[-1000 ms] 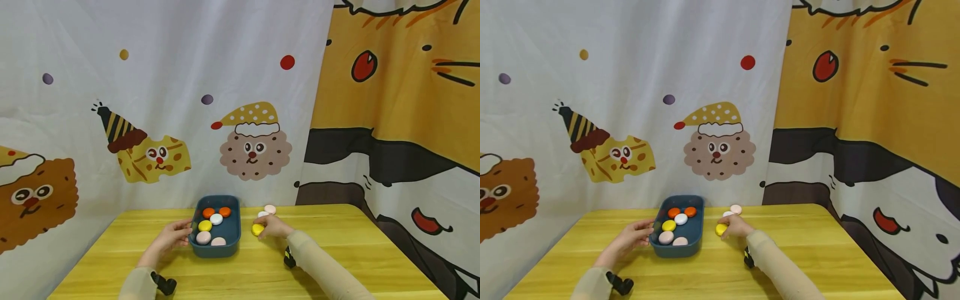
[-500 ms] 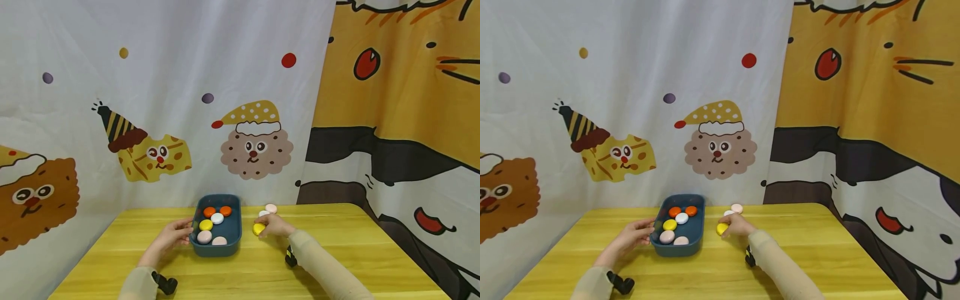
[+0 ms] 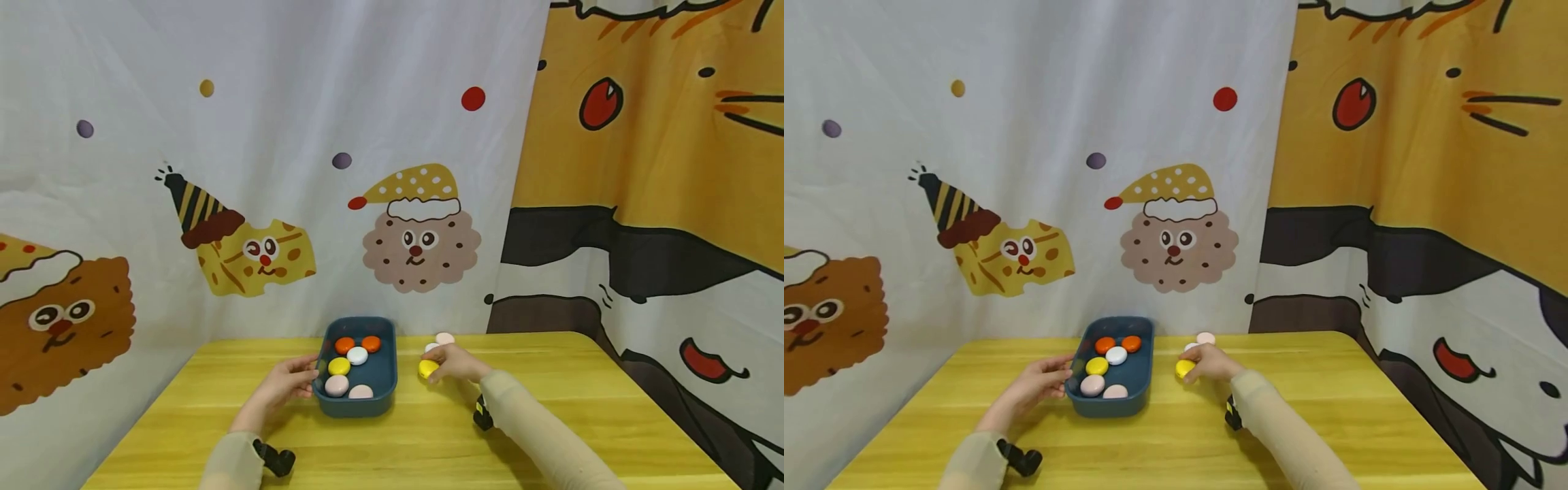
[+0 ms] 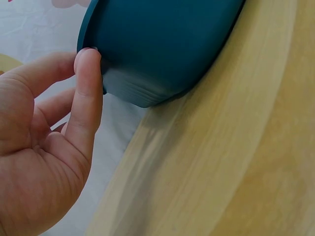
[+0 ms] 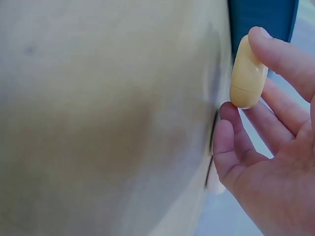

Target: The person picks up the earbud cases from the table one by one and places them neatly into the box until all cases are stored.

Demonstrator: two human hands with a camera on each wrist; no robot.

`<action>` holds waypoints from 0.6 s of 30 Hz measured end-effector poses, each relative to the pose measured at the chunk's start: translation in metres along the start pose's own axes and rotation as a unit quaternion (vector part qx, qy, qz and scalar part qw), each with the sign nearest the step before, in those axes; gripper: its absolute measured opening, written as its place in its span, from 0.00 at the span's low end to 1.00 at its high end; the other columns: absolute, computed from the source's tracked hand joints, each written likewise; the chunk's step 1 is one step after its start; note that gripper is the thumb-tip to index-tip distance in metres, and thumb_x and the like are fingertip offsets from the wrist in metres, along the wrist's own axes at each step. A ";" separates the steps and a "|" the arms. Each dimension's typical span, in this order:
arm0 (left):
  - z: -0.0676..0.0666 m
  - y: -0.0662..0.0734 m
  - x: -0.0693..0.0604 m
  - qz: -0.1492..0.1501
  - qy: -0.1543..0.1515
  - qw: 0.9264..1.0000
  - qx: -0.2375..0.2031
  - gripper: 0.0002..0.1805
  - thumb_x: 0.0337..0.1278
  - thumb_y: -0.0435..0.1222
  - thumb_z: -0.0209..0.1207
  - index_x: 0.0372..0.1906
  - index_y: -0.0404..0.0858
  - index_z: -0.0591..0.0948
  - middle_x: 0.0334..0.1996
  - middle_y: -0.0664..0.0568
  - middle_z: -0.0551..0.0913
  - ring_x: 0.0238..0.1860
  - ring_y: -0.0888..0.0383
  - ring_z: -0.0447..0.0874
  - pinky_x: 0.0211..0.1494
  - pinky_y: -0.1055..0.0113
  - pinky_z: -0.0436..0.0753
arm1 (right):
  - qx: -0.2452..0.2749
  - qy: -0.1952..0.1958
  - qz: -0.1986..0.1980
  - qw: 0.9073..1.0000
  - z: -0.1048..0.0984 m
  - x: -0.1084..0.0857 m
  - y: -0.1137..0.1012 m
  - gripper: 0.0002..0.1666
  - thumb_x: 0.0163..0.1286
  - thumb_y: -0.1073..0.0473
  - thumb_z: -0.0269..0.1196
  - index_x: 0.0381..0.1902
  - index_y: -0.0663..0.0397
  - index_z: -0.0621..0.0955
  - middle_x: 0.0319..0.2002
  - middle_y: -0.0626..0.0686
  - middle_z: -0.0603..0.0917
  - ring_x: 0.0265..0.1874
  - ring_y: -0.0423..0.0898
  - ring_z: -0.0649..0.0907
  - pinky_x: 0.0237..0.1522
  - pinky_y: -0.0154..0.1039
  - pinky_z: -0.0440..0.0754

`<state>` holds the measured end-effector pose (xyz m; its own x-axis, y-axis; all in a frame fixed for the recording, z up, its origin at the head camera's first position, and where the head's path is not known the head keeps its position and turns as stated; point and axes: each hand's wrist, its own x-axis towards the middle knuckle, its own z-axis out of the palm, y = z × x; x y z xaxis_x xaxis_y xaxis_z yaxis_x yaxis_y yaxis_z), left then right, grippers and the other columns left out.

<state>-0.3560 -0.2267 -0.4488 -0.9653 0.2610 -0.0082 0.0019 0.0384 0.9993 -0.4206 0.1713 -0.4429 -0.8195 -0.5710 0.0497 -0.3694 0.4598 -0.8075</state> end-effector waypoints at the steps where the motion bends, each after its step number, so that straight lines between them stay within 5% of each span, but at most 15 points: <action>1: 0.000 -0.001 0.001 -0.001 0.000 1.000 -0.001 0.31 0.67 0.27 0.54 0.71 0.23 0.59 0.43 0.45 0.72 0.25 0.62 0.77 0.33 0.68 0.84 | -0.001 0.001 -0.003 1.000 -0.001 0.000 -0.001 0.32 0.54 0.71 0.71 0.57 0.77 0.75 0.57 0.68 0.77 0.54 0.62 0.78 0.53 0.46 0.79; 7: 0.001 -0.002 0.002 0.001 0.001 1.000 -0.001 0.31 0.67 0.27 0.54 0.71 0.23 0.59 0.42 0.44 0.72 0.25 0.62 0.77 0.31 0.70 0.83 | -0.006 0.008 -0.002 1.000 -0.012 0.003 -0.008 0.34 0.54 0.70 0.71 0.58 0.78 0.74 0.55 0.67 0.77 0.48 0.59 0.81 0.45 0.40 0.83; 18: -0.001 -0.002 0.000 0.001 -0.003 1.000 0.000 0.33 0.67 0.30 0.56 0.71 0.23 0.58 0.43 0.46 0.72 0.26 0.60 0.77 0.31 0.69 0.84 | -0.039 0.017 0.035 0.998 -0.025 0.006 -0.020 0.32 0.55 0.67 0.72 0.60 0.63 0.78 0.57 0.60 0.79 0.51 0.56 0.80 0.49 0.43 0.81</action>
<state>-0.3561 -0.2276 -0.4505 -0.9640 0.2659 -0.0056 0.0048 0.0382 0.9993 -0.4287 0.1759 -0.4119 -0.8580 -0.5134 0.0152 -0.3429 0.5505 -0.7611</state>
